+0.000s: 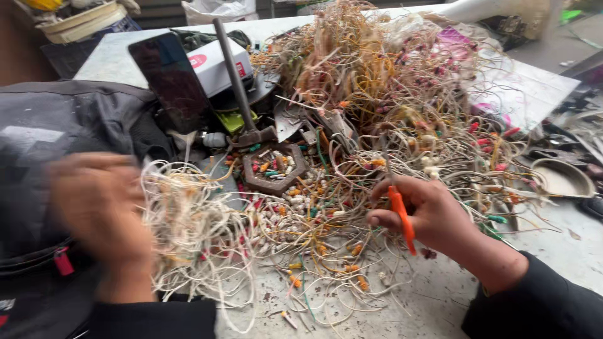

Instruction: The person uses orange-handled scissors to cut small sections from a tangled mass of multi-colored wires and cables on a cluttered workbench. The person repeatedly selects strands, snips them, and drops the cut pieces onto the table.

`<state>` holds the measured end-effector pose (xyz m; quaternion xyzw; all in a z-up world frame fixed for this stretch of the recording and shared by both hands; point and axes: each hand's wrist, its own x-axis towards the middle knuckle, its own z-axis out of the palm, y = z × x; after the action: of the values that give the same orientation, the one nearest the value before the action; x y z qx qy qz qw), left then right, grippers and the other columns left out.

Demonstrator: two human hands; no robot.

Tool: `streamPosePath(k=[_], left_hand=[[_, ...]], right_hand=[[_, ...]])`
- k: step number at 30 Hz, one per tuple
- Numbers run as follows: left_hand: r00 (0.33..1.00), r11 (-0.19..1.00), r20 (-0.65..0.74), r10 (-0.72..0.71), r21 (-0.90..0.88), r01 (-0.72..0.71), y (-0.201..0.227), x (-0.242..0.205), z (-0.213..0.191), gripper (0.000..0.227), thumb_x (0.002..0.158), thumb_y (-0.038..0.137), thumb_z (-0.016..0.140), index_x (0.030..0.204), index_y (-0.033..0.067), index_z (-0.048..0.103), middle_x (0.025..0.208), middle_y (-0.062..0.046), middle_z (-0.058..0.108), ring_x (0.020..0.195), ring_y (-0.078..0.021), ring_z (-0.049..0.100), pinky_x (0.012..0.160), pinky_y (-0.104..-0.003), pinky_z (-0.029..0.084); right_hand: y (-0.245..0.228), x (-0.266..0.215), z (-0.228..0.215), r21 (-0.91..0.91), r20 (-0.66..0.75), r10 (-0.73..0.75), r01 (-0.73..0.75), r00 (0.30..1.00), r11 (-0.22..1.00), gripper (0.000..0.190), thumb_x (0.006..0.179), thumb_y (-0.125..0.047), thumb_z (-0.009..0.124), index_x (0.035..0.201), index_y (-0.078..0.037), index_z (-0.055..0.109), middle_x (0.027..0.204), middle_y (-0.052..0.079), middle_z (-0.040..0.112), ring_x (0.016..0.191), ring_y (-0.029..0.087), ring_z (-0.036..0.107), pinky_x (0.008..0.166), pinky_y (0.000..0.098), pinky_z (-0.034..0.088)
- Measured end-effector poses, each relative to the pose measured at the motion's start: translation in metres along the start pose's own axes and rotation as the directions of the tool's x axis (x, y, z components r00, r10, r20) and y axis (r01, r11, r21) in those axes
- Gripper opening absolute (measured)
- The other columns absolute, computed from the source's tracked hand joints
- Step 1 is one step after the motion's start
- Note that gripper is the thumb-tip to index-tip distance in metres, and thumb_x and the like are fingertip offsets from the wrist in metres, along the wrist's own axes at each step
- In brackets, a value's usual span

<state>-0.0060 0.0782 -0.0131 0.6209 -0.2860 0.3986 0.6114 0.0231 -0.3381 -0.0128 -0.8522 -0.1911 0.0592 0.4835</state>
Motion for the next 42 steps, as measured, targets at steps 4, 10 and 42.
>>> streamPosePath(k=[4,10,42], left_hand=[[0.926,0.919,0.376,0.044,0.348,-0.185,0.019,0.006,0.042,0.025,0.110,0.025,0.054,0.091,0.0121,0.062,0.103,-0.008,0.075,0.103,-0.0244,0.070,0.096,-0.034,0.052],[0.845,0.858,0.525,-0.099,0.476,-0.195,0.033,0.008,0.075,0.038,0.092,0.003,0.053,0.128,0.0048,0.065,0.114,-0.016,0.074,0.104,-0.0325,0.070,0.092,-0.043,0.053],[0.657,0.647,0.185,-0.730,-0.122,0.753,-0.008,-0.011,0.067,0.029,0.102,0.009,0.058,0.130,0.0006,0.064,0.112,-0.004,0.068,0.097,-0.0083,0.065,0.090,-0.024,0.055]], right_hand=[[0.006,0.000,0.003,0.077,-0.008,0.071,-0.070,0.997,0.995,0.041,0.074,-0.030,0.083,0.106,-0.006,0.074,0.074,0.002,0.076,0.062,0.010,0.073,0.056,0.0267,0.059],[0.004,-0.005,0.009,0.150,0.304,-0.148,0.106,0.941,0.983,0.055,0.077,-0.047,0.082,0.112,-0.005,0.071,0.070,0.001,0.081,0.061,0.009,0.077,0.054,0.0275,0.061],[-0.024,-0.002,0.024,-0.225,0.535,0.021,0.119,0.845,0.967,0.059,0.073,-0.049,0.084,0.120,-0.016,0.071,0.055,0.002,0.065,0.051,0.019,0.066,0.051,0.0352,0.049]])
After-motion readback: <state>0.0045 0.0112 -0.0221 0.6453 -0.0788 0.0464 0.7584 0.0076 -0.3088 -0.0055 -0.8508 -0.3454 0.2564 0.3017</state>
